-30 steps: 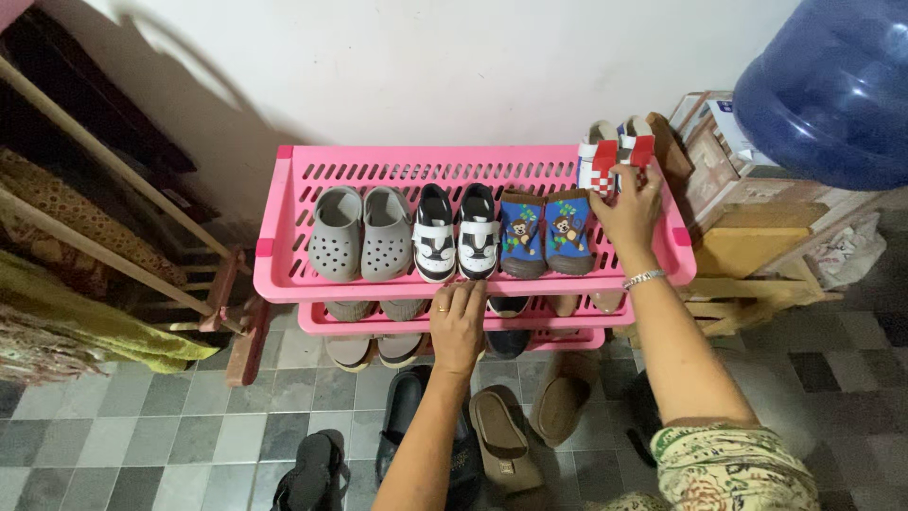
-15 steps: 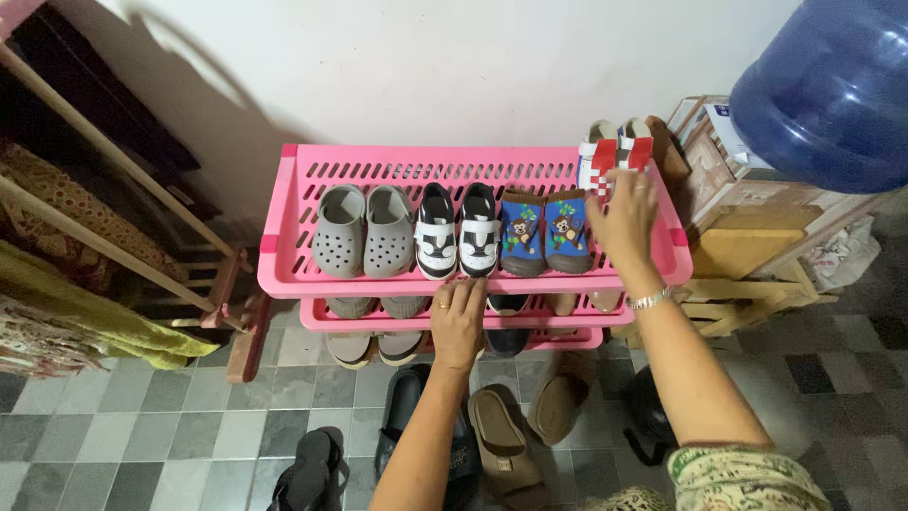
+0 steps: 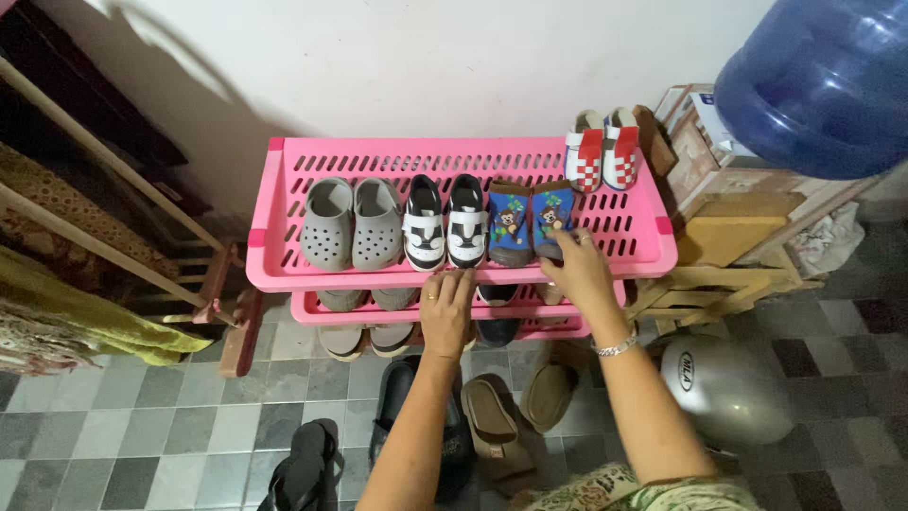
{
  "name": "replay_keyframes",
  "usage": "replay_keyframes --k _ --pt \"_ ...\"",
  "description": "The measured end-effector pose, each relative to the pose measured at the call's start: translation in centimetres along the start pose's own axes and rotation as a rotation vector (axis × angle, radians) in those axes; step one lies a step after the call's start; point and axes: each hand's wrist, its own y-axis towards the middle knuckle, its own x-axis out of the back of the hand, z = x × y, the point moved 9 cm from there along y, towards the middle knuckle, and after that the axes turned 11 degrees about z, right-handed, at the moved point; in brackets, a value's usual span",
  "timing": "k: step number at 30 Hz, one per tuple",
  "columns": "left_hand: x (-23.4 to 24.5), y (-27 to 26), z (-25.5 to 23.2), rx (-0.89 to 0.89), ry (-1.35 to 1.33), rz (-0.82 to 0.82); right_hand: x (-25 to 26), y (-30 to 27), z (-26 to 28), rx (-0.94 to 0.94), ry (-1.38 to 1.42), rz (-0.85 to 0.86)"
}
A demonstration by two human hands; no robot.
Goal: The person organizes various shoes on a pink three-tier shoe rack. They pick up pairs of sandals and slippers from the floor, place them on the rack, and rearrange existing shoes to fit them neatly.
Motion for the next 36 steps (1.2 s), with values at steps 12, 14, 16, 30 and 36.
replay_keyframes --k 12,14,16,30,36 --pt "-0.1 -0.2 -0.9 0.072 -0.006 0.047 5.7 -5.0 -10.0 0.092 0.129 -0.434" --pt "-0.3 0.3 -1.5 0.064 -0.06 0.042 5.7 -5.7 -10.7 0.089 0.046 -0.445" --pt "-0.9 1.5 -3.1 -0.011 -0.139 -0.033 5.3 -5.8 -11.4 0.082 0.056 -0.43" --pt "-10.2 6.1 -6.9 -0.072 -0.101 0.209 6.7 -7.3 -10.7 0.089 0.129 -0.352" --pt "-13.3 8.0 -15.0 -0.165 -0.243 0.203 6.7 -7.3 -10.9 0.06 0.166 -0.4"
